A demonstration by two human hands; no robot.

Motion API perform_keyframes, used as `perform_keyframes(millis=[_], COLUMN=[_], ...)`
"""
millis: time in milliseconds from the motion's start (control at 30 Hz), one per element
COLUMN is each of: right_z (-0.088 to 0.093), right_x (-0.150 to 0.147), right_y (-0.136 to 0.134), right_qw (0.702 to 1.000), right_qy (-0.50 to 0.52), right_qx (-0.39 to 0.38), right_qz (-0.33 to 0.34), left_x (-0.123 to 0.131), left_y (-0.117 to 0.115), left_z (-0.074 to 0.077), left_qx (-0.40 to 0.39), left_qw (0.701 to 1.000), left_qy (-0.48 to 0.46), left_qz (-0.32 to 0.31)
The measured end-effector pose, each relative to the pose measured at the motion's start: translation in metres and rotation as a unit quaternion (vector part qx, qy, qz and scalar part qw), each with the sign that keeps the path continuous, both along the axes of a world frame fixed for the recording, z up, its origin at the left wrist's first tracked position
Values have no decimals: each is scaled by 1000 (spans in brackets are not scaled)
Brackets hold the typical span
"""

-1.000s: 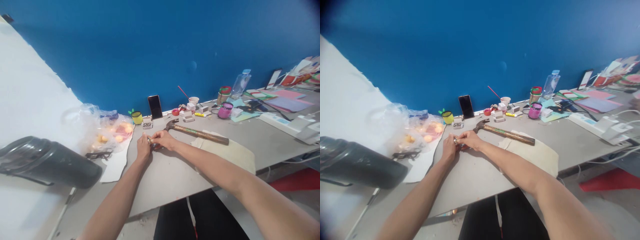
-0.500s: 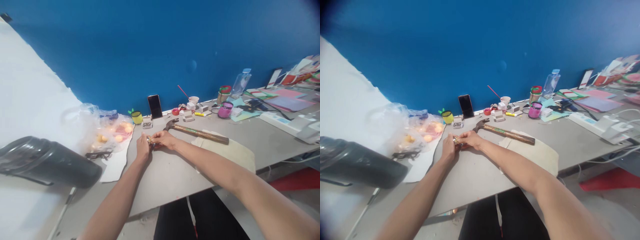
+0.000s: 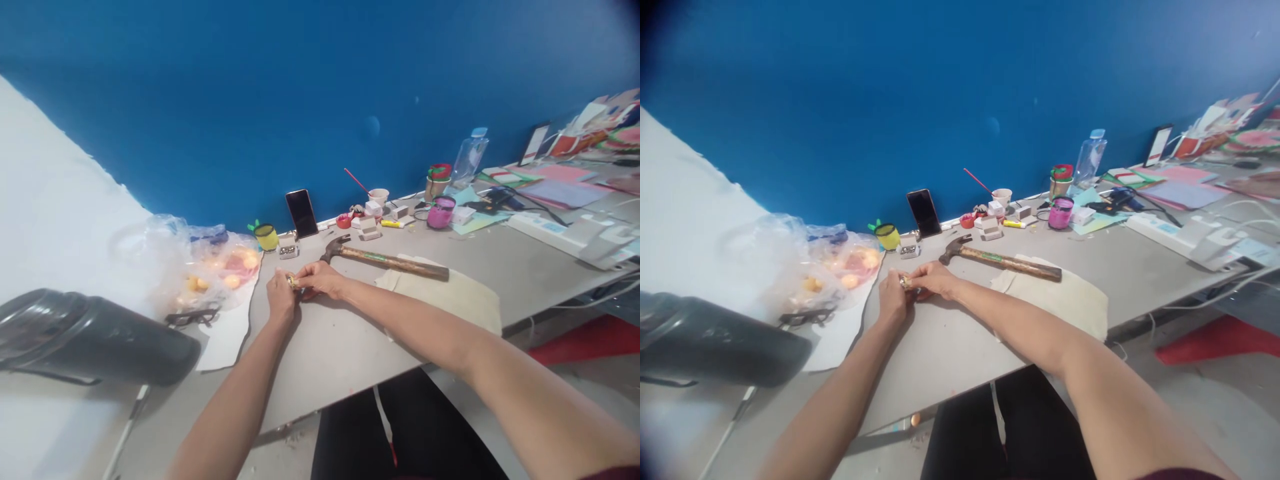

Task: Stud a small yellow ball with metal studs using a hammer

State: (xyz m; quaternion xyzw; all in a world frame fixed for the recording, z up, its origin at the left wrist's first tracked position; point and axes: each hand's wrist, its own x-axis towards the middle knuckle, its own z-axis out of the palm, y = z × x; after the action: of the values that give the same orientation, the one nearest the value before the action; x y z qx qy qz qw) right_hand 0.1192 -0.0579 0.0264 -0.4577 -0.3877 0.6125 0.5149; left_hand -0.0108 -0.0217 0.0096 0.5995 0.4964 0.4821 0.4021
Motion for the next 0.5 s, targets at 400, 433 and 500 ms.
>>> perform_keyframes(millis=[400,433,500], right_z=[5,6,6], right_x=[-3,-5,-7], right_y=[-4,-4,-3], right_qw=[999,999,997], right_qy=[-36,-41,-57], right_qx=[19,18,16], right_qz=[-21,-28,-41], left_x=[0,0,0], left_y=[0,0,1], left_z=[0,-1,-2], left_qx=[-46,-39,-17], left_qw=[998,998,1000], left_qy=[-43,-38,-17], left_qz=[-12,-8,3])
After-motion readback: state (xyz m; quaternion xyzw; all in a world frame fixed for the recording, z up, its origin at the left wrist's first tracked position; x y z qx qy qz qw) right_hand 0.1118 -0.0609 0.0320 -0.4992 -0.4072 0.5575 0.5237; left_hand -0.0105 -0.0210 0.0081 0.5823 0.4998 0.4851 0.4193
